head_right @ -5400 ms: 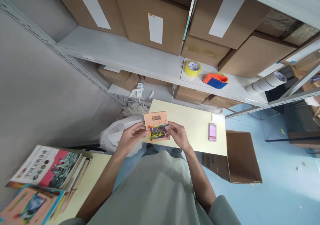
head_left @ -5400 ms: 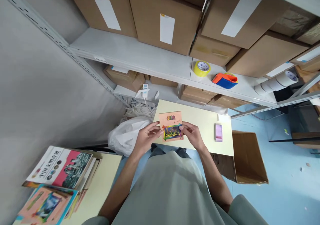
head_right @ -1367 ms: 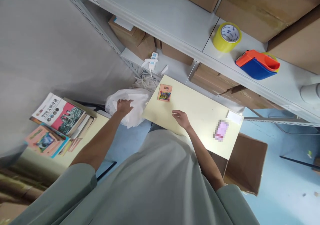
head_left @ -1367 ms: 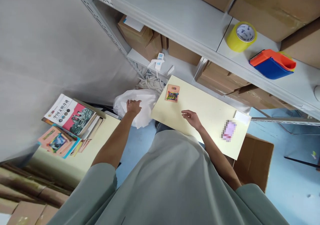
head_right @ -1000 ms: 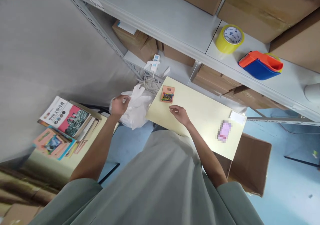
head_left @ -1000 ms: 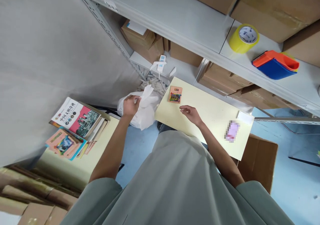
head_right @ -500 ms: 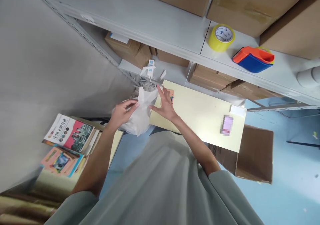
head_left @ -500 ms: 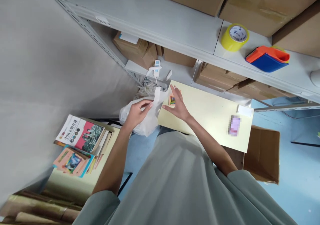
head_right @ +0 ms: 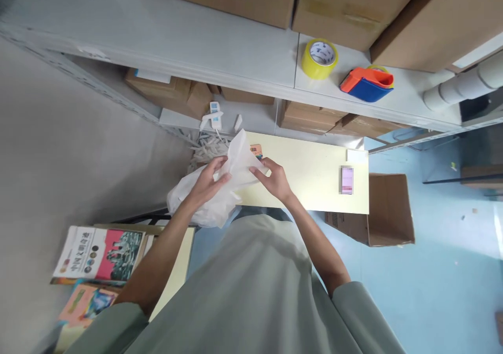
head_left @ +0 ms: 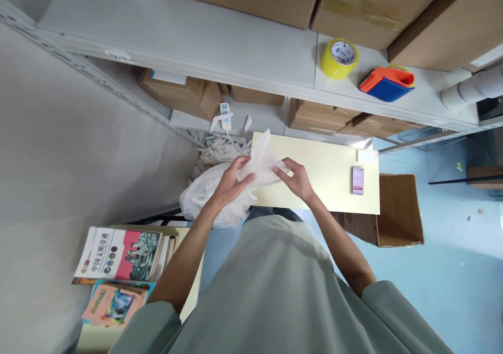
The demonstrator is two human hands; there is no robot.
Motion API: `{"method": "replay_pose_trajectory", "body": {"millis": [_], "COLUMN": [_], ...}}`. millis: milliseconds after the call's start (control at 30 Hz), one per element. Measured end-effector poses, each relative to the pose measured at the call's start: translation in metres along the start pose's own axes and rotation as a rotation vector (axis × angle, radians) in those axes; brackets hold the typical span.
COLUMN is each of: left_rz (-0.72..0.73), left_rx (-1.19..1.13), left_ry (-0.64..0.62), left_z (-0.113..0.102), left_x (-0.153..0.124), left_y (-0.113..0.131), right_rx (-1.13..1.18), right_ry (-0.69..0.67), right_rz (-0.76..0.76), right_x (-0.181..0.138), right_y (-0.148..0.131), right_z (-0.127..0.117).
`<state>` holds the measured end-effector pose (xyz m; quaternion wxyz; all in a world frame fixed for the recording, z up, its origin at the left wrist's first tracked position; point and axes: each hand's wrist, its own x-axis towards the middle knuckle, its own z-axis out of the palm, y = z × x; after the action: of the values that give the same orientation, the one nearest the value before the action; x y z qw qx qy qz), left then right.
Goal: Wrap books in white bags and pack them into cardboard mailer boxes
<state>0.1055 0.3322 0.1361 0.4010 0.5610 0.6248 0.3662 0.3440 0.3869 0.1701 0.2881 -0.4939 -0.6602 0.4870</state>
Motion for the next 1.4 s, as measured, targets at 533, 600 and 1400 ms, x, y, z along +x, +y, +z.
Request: {"method": "replay_pose_trajectory", "body": {"millis": [533, 600, 1400], "left_rz": [0.001, 0.007, 0.079], "left_rx": [0.122, 0.217, 0.712], "left_ry": [-0.051, -0.008, -0.118], "left_z": [0.057, 0.072, 0.259], "left_x": [0.058, 0.066, 0.137], "left_y": [-0.022, -0.015, 0.000], "right_rx": [0.081, 0.077, -0.197], "right_ry": [0.241, 0.257, 0.247], "right_rz": [0.230, 0.243, 0.587], "right_x": [-0.048, -0.050, -0.089], "right_y": [0.083, 0.107, 0.306], "right_z": [-0.111, -0.123, -0.243]}}
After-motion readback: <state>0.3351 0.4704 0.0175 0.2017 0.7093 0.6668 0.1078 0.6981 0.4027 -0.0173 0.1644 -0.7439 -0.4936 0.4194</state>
